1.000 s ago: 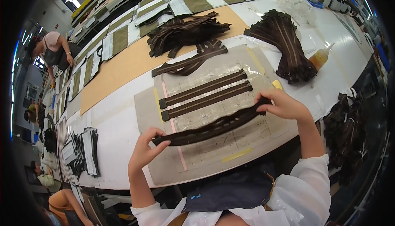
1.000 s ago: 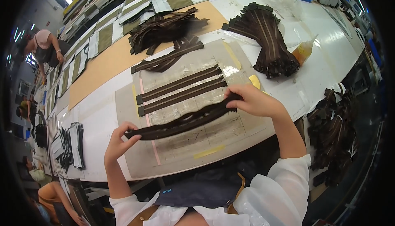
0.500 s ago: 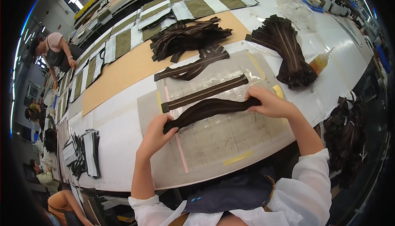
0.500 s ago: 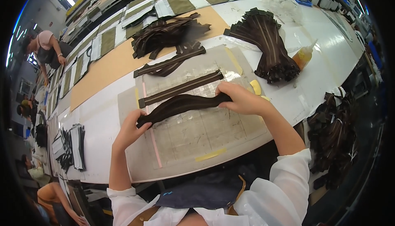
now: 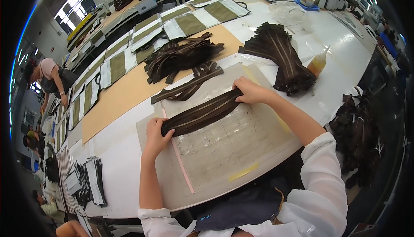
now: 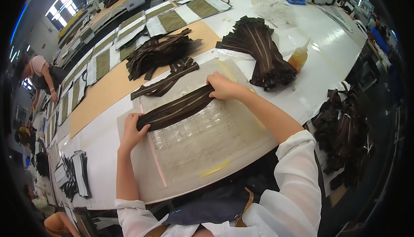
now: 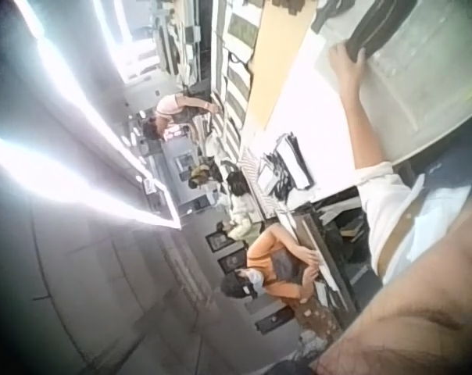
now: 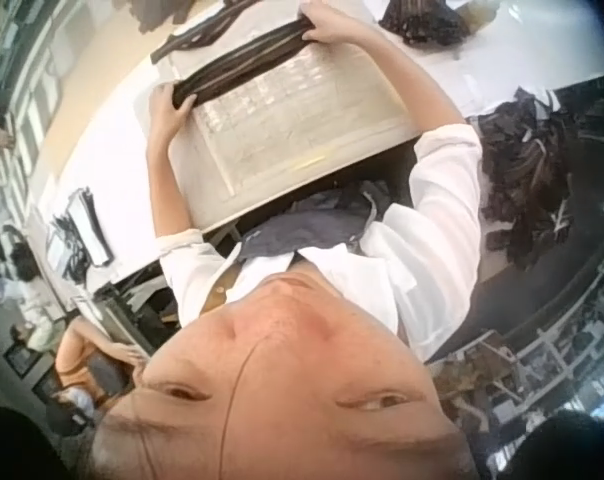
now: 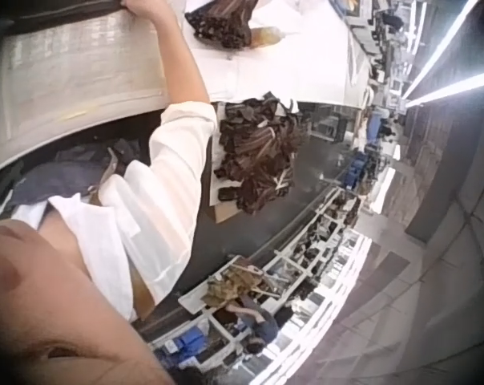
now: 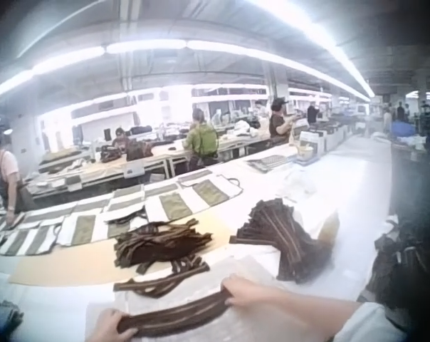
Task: Arranging and marking zipper straps on a template for assembly.
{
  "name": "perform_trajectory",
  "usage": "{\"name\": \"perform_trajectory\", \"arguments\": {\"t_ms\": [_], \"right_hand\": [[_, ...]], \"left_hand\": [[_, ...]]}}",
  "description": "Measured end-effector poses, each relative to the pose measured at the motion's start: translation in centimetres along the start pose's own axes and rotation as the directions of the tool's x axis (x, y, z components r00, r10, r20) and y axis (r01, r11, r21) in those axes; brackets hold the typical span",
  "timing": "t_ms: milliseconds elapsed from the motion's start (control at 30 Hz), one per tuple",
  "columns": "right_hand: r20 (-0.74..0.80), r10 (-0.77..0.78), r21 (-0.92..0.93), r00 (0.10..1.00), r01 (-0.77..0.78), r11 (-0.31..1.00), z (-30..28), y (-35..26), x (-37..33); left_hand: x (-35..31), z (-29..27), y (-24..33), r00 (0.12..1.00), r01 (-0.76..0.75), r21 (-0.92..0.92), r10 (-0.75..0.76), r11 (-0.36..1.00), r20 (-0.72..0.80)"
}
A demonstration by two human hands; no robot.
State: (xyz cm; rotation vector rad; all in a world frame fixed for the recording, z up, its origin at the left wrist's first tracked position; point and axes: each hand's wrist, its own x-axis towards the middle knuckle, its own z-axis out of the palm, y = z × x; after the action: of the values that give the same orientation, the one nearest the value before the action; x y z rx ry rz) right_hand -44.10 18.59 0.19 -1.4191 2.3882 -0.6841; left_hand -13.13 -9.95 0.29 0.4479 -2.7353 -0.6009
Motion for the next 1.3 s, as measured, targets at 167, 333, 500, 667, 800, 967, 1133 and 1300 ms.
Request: {"name": "perform_trajectory", "arguments": {"t_ms": [167,333,500,667,800,967,1133,1300], "right_hand": [[0.073,-0.1,0.103,0.992,0.092,0.99,-1.2,-0.8,-0.7],[0.409,-0.179,0.592,0.895,-0.112,0.798,-10.0,-13.6,-5.3],[0.249,-0.199,0.802,0.948,-0.086,0.591,-18.1,-19.6,-6.3],[0.131,0.032,0.632,0.991,-0.108,0.767,-25.9,-18.7,-4.6],[-0.187,0.151,0.414,0.971,-0.062,0.908,-31.6,-13.0,-4.5],[-0.596,0.151,0.162,0.789,-0.066,0.985,-35.7,-5.0,-6.1],[-0.848,0.18,0.11,0.498,-0.166,0.98,-28.8,3.0,-5.6],[-0.678,0.432,0.156,0.595,-0.457,0.876,-15.1,11.8,-9.5]], "left_hand": [[0.2,1.1,-0.8,1.0,-0.002,-0.083,0.001,0.997,-0.015],[-0.3,2.3,-3.9,0.967,0.15,-0.69,-0.25,0.708,-0.046],[-0.2,2.8,-3.2,0.944,0.144,-0.74,-0.316,0.657,-0.097],[-0.8,2.3,-2.6,0.947,0.149,-0.715,-0.306,0.683,-0.095],[-0.6,3.0,-3.0,0.952,0.139,-0.71,-0.292,0.69,-0.097],[-0.4,3.3,-3.4,0.952,0.111,-0.67,-0.272,0.734,-0.141],[-1.2,2.4,-3.4,0.947,0.092,-0.648,-0.268,0.756,-0.178],[-0.8,3.2,-3.8,0.959,0.083,-0.6,-0.227,0.795,-0.167]]}}
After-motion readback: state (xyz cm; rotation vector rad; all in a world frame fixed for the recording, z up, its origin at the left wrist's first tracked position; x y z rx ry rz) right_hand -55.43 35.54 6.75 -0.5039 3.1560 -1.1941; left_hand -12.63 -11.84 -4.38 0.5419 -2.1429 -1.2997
